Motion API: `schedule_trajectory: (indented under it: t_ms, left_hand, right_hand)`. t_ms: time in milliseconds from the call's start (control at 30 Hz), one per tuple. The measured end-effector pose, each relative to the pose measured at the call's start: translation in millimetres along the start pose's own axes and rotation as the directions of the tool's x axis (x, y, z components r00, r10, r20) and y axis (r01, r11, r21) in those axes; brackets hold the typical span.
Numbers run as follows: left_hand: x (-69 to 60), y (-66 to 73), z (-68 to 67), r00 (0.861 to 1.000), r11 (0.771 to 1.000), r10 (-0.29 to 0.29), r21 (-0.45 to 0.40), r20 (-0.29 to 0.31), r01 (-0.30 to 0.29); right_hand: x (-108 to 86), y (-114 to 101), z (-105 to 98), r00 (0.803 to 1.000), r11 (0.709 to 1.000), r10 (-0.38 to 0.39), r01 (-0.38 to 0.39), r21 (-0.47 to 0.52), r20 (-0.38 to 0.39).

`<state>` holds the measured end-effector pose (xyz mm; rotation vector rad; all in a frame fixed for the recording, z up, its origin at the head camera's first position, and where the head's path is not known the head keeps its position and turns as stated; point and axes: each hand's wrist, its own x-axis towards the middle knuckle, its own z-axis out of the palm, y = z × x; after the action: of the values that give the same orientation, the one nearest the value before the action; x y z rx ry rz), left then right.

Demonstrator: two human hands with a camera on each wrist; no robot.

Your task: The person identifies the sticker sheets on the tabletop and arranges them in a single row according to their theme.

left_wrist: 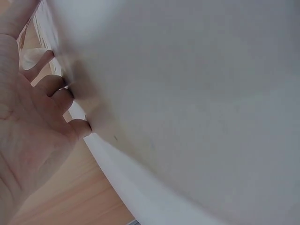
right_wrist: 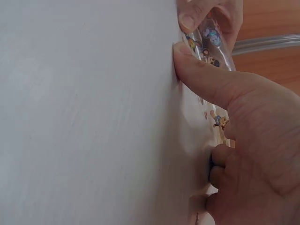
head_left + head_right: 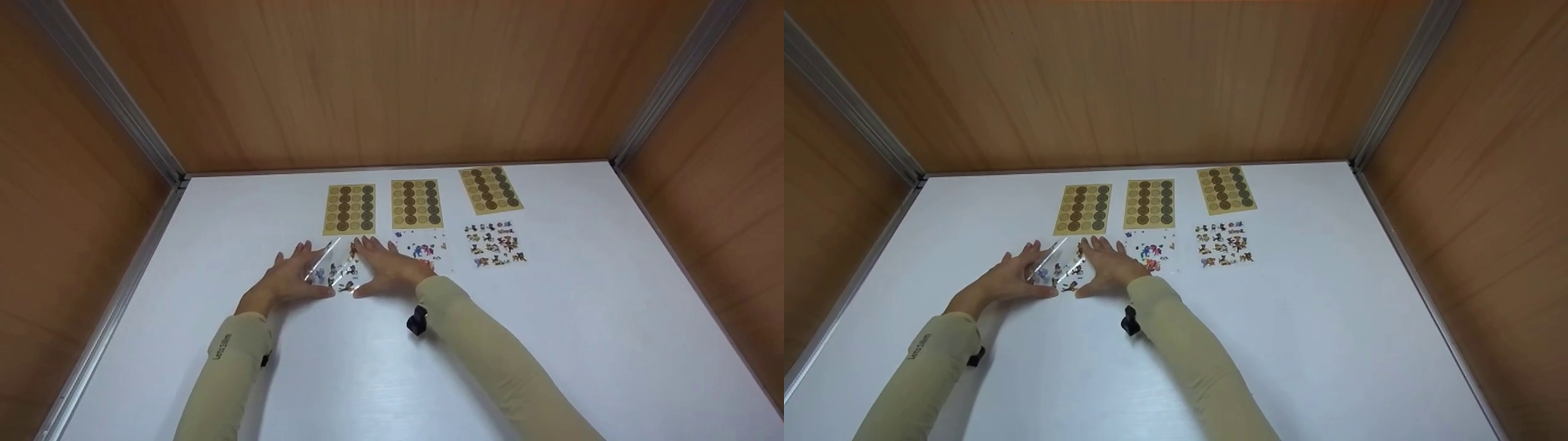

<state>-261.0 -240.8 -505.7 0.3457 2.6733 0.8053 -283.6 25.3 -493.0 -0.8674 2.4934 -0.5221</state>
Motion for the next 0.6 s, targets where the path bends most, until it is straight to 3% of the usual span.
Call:
schedule_trajectory:
  t_ms: [133, 600]
  left_hand:
    - [-1.0, 0.6, 1.3, 1.000, 1.000, -0.007, -0.018, -0.009, 0.006]
    - [-1.2, 1.9, -3.2, 0.995, 0.990, 0.063, -0.125, -0.081, -0.073]
  right_hand:
    - [1.7, 0.6, 0.3, 1.000, 1.000, -0.010, 0.010, -0.003, 0.009]
    - [2.5, 3.0, -1.9, 1.000, 1.000, -0.020, 0.020, 0.004, 0.009]
